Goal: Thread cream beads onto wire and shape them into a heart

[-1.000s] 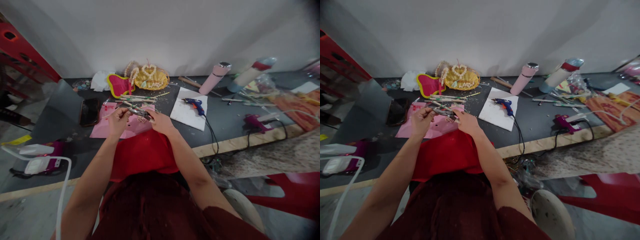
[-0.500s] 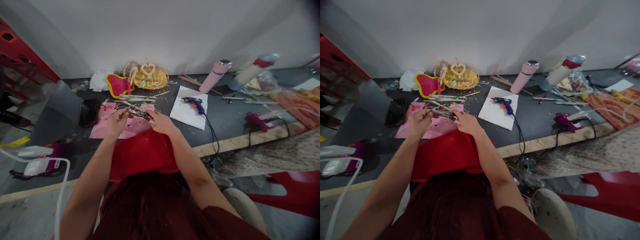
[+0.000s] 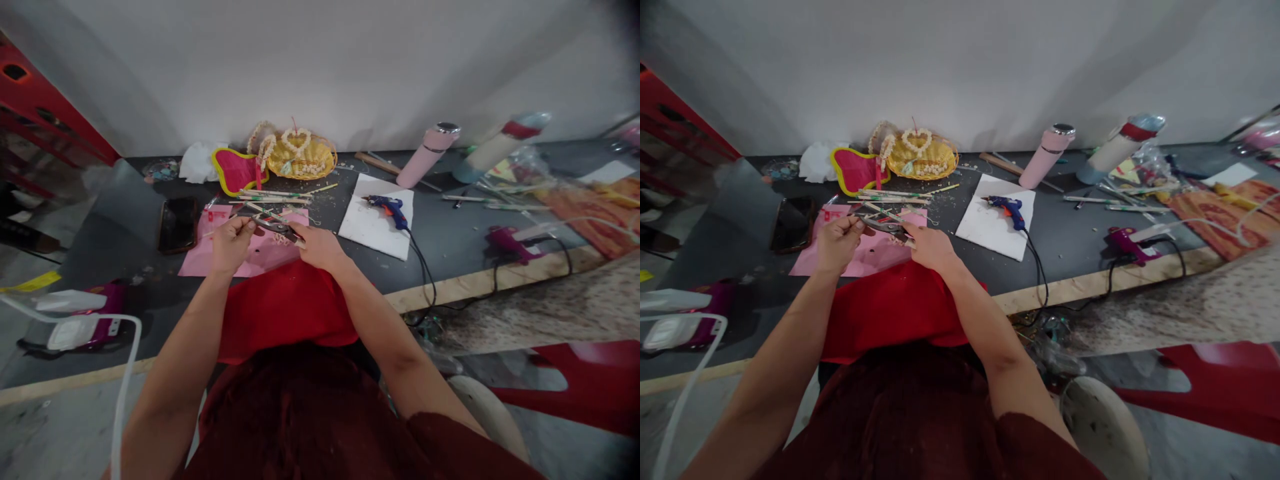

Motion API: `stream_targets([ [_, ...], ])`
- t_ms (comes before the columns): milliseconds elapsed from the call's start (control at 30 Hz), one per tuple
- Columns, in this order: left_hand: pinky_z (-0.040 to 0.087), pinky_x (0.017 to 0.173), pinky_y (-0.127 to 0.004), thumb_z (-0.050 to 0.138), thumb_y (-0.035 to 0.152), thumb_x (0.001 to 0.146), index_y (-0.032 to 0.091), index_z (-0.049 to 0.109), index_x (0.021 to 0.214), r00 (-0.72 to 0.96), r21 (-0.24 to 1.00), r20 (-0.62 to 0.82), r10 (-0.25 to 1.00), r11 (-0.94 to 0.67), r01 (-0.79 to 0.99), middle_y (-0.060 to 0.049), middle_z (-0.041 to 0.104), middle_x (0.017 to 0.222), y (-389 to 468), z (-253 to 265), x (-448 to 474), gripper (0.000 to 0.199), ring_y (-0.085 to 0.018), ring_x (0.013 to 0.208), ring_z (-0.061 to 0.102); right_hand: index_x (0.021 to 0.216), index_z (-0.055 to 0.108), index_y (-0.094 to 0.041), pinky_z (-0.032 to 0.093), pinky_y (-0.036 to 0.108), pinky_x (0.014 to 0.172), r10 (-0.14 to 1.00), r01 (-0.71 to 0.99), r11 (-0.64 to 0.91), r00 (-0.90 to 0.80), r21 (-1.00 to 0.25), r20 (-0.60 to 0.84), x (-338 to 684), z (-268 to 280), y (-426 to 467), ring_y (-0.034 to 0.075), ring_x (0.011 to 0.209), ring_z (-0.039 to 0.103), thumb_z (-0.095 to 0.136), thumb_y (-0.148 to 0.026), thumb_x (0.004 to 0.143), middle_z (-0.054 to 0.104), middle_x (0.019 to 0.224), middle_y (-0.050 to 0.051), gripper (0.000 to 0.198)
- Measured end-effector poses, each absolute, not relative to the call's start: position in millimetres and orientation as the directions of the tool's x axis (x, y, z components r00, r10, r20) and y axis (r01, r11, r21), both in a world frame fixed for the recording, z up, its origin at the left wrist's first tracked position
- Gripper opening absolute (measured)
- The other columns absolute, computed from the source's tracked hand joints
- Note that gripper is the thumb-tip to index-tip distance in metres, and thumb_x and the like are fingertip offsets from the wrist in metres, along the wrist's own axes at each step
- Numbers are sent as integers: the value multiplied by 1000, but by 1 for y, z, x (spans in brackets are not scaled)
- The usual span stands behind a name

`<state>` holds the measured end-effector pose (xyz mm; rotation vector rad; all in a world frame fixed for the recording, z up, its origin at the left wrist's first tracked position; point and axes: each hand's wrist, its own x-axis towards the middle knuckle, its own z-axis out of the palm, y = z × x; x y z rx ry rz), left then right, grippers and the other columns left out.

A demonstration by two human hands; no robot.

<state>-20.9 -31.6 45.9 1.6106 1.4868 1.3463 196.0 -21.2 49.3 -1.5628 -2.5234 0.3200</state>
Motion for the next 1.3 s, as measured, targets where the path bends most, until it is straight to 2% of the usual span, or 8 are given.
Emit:
stream_targets([
  [167, 39, 51, -21, 57, 23, 82, 17, 68, 70, -95, 896, 284, 954, -228, 381, 1, 59, 55, -32, 45, -14, 18, -10, 52, 50, 141, 45, -31, 51, 35, 80, 908, 874, 412, -416, -258, 39, 189, 53, -27, 25, 92, 68, 49, -25, 86, 72, 112, 5, 55],
  [333, 42, 52, -21, 57, 23, 82, 16, 69, 76, -101, 910, 269, 958, -218, 354, -2, 69, 66, -33, 44, -10, 14, -11, 56, 56, 142, 40, -36, 52, 35, 81, 927, 873, 375, -351, -314, 131, 189, 49, -25, 24, 98, 67, 50, -31, 89, 67, 122, 2, 55],
  [500, 38, 49, -19, 59, 31, 85, 16, 69, 79, -155, 910, 298, 942, -231, 345, -3, 71, 74, -32, 43, -13, 19, -8, 53, 50, 142, 42, -25, 50, 38, 91, 965, 850, 246, -172, -465, 196, 210, 37, -6, 26, 110, 62, 51, -37, 89, 63, 129, 7, 54],
  [633, 36, 47, -20, 58, 30, 86, 17, 67, 80, -121, 910, 285, 951, -229, 346, -3, 70, 73, -33, 41, -10, 17, -7, 51, 48, 143, 39, -23, 50, 38, 93, 967, 815, 247, -176, -524, 182, 213, 34, -3, 26, 113, 61, 53, -43, 88, 61, 132, 8, 60],
  [767, 33, 47, -20, 57, 31, 86, 17, 67, 81, -94, 880, 301, 949, -238, 412, -3, 70, 71, -33, 35, -9, 18, -7, 50, 48, 143, 39, -27, 49, 37, 94, 954, 811, 299, -258, -503, 151, 205, 33, -9, 25, 113, 61, 57, -40, 87, 61, 132, 5, 60],
  [933, 40, 55, -21, 56, 32, 87, 18, 68, 84, -52, 797, 330, 942, -249, 550, -4, 73, 77, -31, 27, -10, 18, -11, 60, 59, 144, 37, -29, 49, 35, 94, 951, 813, 309, -273, -494, 145, 204, 30, -7, 23, 114, 61, 56, -42, 89, 61, 132, 4, 60],
  [1100, 43, 61, -21, 56, 32, 86, 18, 68, 87, -18, 775, 318, 948, -249, 582, -3, 74, 79, -30, 24, -10, 18, -12, 65, 63, 142, 39, -26, 49, 36, 92, 962, 847, 274, -238, -454, 138, 214, 38, -6, 24, 113, 61, 56, -50, 89, 62, 128, 7, 61],
  [1300, 43, 61, -23, 55, 32, 86, 20, 69, 86, -4, 757, 334, 943, -266, 597, -3, 74, 80, -28, 22, -11, 18, -13, 66, 63, 137, 46, -27, 49, 36, 86, 977, 919, 205, -175, -337, 118, 260, 55, -18, 26, 108, 63, 60, -53, 86, 63, 125, 7, 60],
])
